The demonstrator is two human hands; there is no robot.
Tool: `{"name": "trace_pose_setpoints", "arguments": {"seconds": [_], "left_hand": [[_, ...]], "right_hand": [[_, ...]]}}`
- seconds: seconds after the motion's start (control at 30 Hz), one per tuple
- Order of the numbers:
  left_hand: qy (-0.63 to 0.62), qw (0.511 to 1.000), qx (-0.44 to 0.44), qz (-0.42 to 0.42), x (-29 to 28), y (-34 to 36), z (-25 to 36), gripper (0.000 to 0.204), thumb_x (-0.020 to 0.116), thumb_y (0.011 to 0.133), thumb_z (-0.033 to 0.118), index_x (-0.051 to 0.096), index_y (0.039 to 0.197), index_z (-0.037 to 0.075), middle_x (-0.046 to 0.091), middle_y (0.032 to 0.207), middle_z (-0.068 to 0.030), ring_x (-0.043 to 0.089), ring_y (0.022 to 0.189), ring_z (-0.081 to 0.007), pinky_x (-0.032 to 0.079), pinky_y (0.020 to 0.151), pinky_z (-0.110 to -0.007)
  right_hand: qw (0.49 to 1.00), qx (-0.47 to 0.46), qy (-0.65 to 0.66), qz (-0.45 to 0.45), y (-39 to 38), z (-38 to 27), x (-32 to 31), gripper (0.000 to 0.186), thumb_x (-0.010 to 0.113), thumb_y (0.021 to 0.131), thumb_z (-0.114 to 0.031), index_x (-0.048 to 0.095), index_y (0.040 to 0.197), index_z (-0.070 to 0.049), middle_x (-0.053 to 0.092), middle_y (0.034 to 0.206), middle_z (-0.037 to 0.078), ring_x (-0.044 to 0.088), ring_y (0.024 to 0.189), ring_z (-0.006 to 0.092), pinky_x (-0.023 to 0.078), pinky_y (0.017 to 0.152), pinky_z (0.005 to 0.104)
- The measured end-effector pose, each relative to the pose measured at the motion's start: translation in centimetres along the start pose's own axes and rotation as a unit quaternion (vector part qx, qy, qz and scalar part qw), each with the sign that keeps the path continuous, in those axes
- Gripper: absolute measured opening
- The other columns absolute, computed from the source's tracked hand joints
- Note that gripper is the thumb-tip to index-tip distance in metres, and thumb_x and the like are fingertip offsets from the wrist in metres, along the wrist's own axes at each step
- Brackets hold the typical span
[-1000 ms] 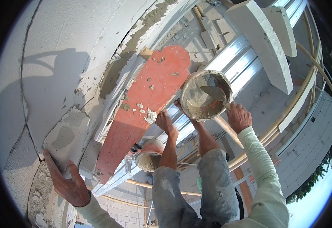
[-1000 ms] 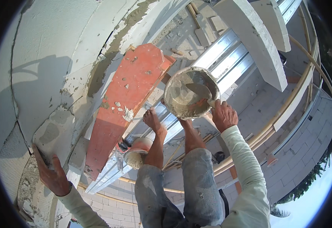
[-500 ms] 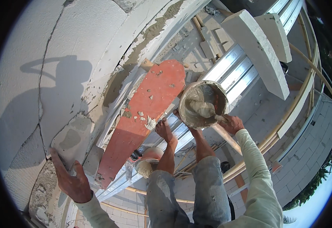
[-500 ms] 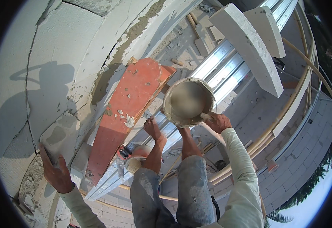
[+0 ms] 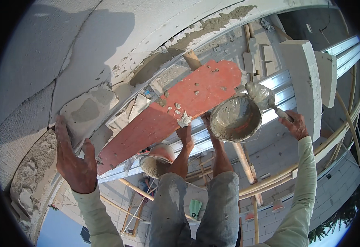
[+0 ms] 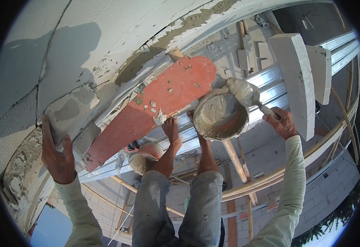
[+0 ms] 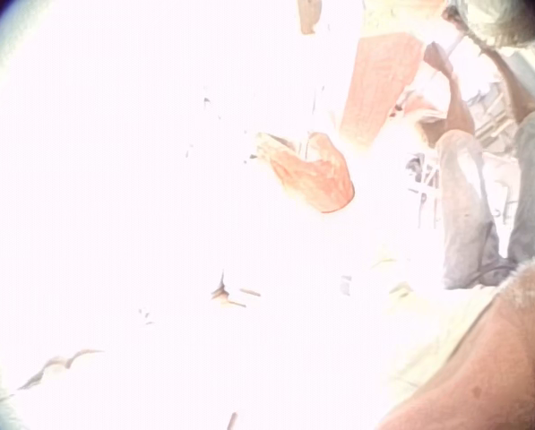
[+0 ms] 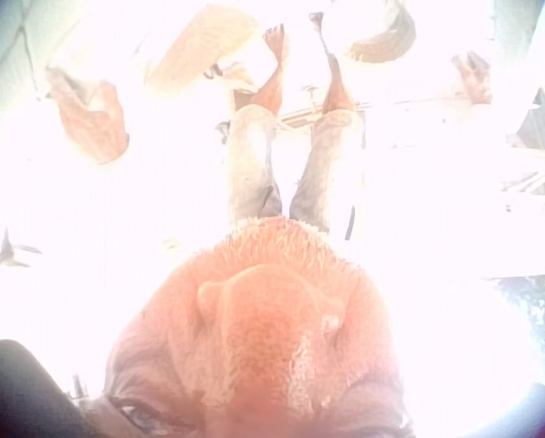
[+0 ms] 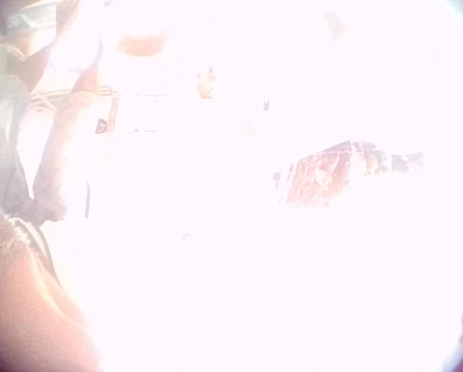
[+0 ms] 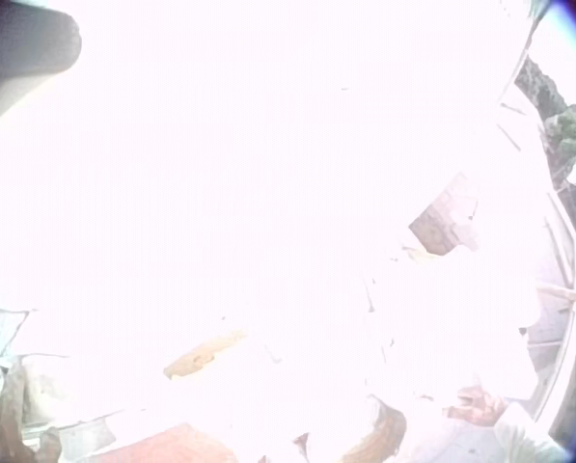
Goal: The person applies mortar along a curved wall frame using a trowel, tests and fits concrete blocks in place, shapes a block with a trowel, and beds the blocks into the wall structure.
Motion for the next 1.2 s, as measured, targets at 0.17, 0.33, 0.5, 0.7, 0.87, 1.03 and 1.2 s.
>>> {"name": "trace_pose_setpoints", "arguments": {"seconds": [0.17, 0.33, 0.5, 0.7, 0.87, 1.03, 1.2], "left_hand": [[0.001, 1.0, -0.001, 0.01, -0.2, -0.1, -0.1, 0.064, 0.056, 0.08, 0.006, 0.038, 0.141, -0.002, 0.048, 0.14, -0.0211, 0.051, 0.124, -0.0386, 0.044, 0.102, -0.044], [0.03, 1.0, 0.004, 0.006, 0.1, -0.1, 0.1, 0.06, 0.055, 0.085, 0.013, 0.037, 0.14, -0.004, 0.047, 0.139, -0.0242, 0.05, 0.124, -0.0432, 0.045, 0.102, -0.047], [0.022, 1.0, -0.015, -0.004, 0.2, -0.2, -0.1, 0.056, 0.054, 0.092, 0.023, 0.038, 0.14, -0.001, 0.049, 0.138, -0.0234, 0.05, 0.124, -0.042, 0.046, 0.101, -0.049], [0.038, 0.999, -0.011, -0.008, 0.2, -0.3, -0.1, 0.058, 0.057, 0.091, 0.023, 0.038, 0.141, -0.001, 0.049, 0.138, -0.0233, 0.053, 0.122, -0.0418, 0.047, 0.1, -0.05], [0.038, 0.999, -0.013, 0.004, 0.2, -0.2, 0.1, 0.057, 0.055, 0.092, 0.022, 0.038, 0.141, -0.001, 0.049, 0.137, -0.0235, 0.054, 0.12, -0.0414, 0.048, 0.098, -0.05], [0.044, 0.999, -0.016, 0.003, 0.2, -0.2, -0.1, 0.056, 0.055, 0.092, 0.022, 0.039, 0.139, -0.002, 0.05, 0.136, -0.0234, 0.055, 0.119, -0.0414, 0.049, 0.097, -0.049], [0.056, 0.998, -0.01, 0.005, 0.2, -0.3, 0.0, 0.057, 0.055, 0.09, 0.022, 0.04, 0.139, -0.002, 0.051, 0.136, -0.023, 0.056, 0.117, -0.041, 0.049, 0.096, -0.049]], "right_hand": [[0.985, -0.149, -0.067, 0.062, 8.4, -9.4, -6.0, 0.04, 0.072, 0.079, -0.034, 0.067, 0.1, -0.001, 0.068, 0.082, 0.012, 0.064, 0.074, 0.0198, 0.049, 0.073, 0.0336], [0.932, -0.261, -0.238, 0.079, 16.4, -19.9, -3.6, 0.044, 0.073, 0.078, -0.037, 0.067, 0.108, -0.006, 0.07, 0.095, 0.015, 0.067, 0.087, 0.0314, 0.051, 0.08, 0.0374], [0.828, -0.404, -0.355, 0.156, 19.4, -27.6, 3.8, 0.039, 0.071, 0.08, -0.034, 0.062, 0.112, -0.013, 0.066, 0.103, 0.01, 0.064, 0.093, 0.0324, 0.052, 0.081, 0.0417], [0.784, -0.372, -0.438, 0.233, 20.4, -24.5, 2.2, 0.034, 0.069, 0.08, -0.028, 0.059, 0.112, -0.022, 0.06, 0.106, 0.006, 0.061, 0.104, 0.0259, 0.048, 0.092, 0.0408], [0.803, -0.344, -0.41, 0.263, 19.7, -20.6, -2.1, 0.035, 0.07, 0.08, -0.03, 0.06, 0.112, -0.021, 0.06, 0.101, 0.006, 0.061, 0.102, 0.0255, 0.049, 0.089, 0.0412], [0.873, -0.266, -0.332, 0.24, 18.5, -19.9, -1.4, 0.037, 0.069, 0.081, -0.034, 0.061, 0.114, -0.018, 0.064, 0.101, 0.008, 0.064, 0.095, 0.0308, 0.051, 0.083, 0.0445], [0.883, -0.348, -0.287, 0.126, 18.4, -22.9, 2.5, 0.038, 0.067, 0.085, -0.039, 0.063, 0.11, -0.01, 0.069, 0.096, 0.014, 0.066, 0.088, 0.0354, 0.051, 0.079, 0.0447]]}}
Point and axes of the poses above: each hand's wrist, its own y-axis towards the middle knuckle, its own x-axis out of the palm, z = x × y, the point moved 6 cm from there along y, towards the middle knuckle
